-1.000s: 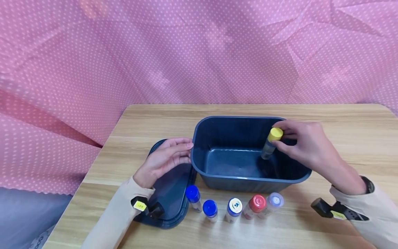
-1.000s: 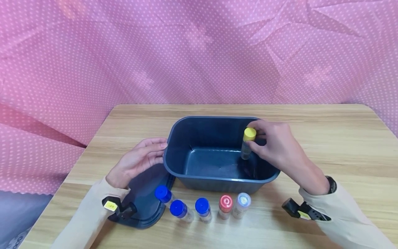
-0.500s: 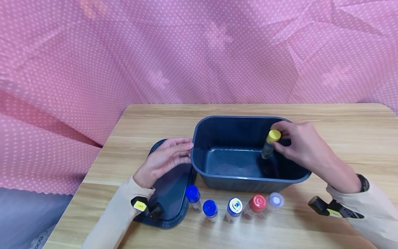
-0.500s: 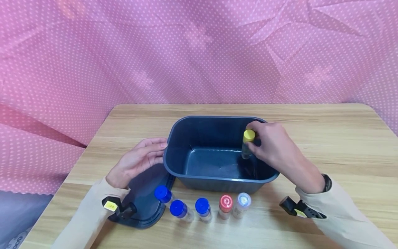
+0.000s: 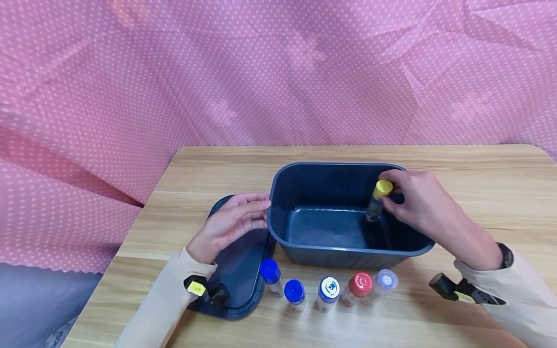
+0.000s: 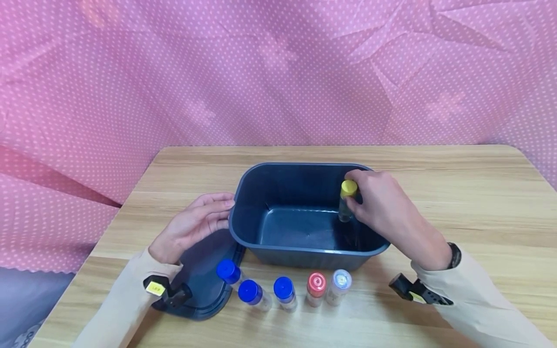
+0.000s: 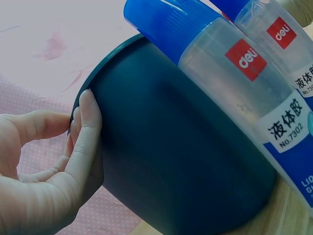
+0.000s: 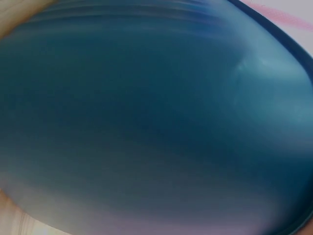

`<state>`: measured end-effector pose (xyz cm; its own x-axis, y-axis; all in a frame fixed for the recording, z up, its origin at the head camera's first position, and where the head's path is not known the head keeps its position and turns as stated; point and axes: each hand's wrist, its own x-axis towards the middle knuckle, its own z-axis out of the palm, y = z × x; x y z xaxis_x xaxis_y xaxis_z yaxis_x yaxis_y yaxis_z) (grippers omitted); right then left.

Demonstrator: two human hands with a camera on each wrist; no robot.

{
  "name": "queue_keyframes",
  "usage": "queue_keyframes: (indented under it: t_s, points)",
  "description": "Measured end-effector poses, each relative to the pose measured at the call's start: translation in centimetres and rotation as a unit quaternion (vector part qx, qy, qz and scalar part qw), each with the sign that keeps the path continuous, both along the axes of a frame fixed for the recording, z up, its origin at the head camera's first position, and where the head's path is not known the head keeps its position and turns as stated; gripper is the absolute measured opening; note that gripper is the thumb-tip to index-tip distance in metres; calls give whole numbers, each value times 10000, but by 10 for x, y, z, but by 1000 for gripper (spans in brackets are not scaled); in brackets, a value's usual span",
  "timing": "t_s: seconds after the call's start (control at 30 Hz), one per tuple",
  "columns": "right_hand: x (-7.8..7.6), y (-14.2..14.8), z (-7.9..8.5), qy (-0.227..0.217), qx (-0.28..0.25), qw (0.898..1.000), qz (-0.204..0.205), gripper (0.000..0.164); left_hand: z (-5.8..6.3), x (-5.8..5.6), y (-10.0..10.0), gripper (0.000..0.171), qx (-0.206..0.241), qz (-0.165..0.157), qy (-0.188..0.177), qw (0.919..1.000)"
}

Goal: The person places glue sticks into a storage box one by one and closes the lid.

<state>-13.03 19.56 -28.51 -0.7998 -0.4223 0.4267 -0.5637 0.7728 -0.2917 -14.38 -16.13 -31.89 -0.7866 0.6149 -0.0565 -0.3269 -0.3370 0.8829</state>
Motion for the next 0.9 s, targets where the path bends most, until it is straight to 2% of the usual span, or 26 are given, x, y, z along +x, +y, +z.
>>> queue_keyframes:
  t_s: [0.27, 0.47, 0.77, 0.9]
  points:
    - [11, 4, 5, 827, -263, 9961, -174, 35, -1, 0, 1, 15, -2, 8, 19, 10000]
    - [31, 14, 8, 1296, -779, 9882, -221, 32, -2, 1, -1, 14, -27, 69, 8, 10000]
    - [75, 21, 7, 1343, -1549, 9786, -170, 14, -3, 1, -2, 16, 59, -9, 82, 9999]
    - [94, 18, -2, 1424, -2000, 9694, -97, 10, -4, 0, -1, 17, 36, -36, 140, 9999]
